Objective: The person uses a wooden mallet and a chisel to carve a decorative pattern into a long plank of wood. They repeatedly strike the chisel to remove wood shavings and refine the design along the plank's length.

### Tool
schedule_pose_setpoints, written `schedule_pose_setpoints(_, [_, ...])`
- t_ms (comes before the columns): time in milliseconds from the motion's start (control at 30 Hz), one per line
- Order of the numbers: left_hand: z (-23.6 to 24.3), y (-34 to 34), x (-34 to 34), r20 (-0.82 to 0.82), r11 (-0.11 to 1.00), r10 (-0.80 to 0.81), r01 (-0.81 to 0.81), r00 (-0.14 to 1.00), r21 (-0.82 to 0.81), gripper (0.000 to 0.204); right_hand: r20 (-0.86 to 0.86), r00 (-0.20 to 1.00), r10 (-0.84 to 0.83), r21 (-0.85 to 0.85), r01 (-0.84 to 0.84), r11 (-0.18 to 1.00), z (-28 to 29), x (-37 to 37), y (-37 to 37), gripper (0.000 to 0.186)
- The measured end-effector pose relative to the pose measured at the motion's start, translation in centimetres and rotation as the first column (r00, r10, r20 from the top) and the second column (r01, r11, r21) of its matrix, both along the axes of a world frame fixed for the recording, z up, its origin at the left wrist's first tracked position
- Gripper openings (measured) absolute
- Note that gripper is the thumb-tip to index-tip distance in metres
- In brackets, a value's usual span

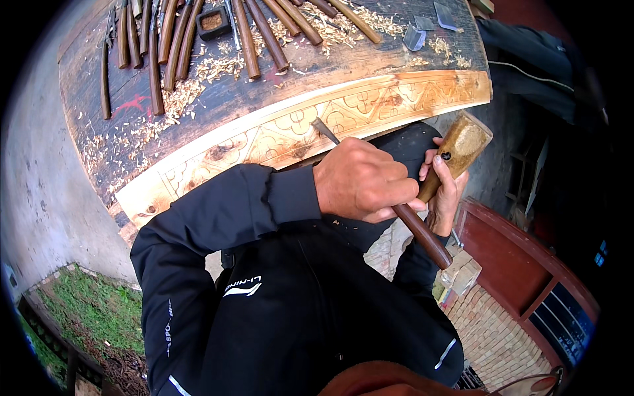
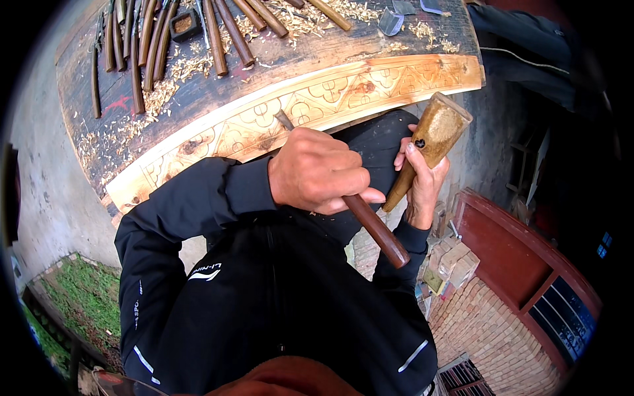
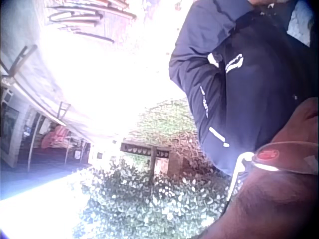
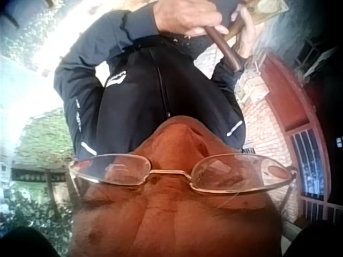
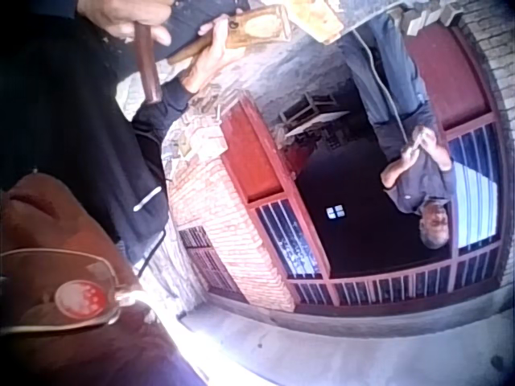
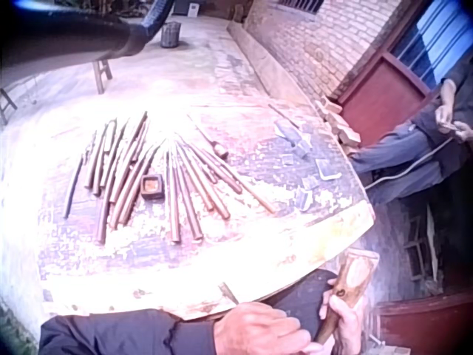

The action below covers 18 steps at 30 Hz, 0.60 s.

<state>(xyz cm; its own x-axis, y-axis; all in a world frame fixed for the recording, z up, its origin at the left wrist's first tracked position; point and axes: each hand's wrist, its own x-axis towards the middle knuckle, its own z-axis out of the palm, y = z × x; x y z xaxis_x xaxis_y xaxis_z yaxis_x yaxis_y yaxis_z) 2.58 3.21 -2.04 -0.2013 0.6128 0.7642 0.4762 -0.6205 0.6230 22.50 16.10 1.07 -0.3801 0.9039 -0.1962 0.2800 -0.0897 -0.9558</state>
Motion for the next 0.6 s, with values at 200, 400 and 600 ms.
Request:
schedule_pose_setpoints(200, [0.0,-0.2,-0.3,0.006,1.000,-0.021,0.021,1.000,-0.005,0.042,0.000,1.000,0.005,0.001,-0.005,1.000,0.0,0.0,0.0,0.046])
schedule_pose_setpoints(400, [-0.3,0.0,-0.4,-0.003,0.995,-0.094,0.094,0.996,-0.027,0.040,0.005,1.000,0.019,0.004,-0.019,1.000,-0.1,0.0,0.0,0.047])
schedule_pose_setpoints(600, [-0.3,-0.9,-1.3,0.027,0.986,-0.161,0.159,0.987,0.056,0.045,0.016,1.000,0.018,0.011,-0.018,1.000,0.0,0.1,0.0,0.047])
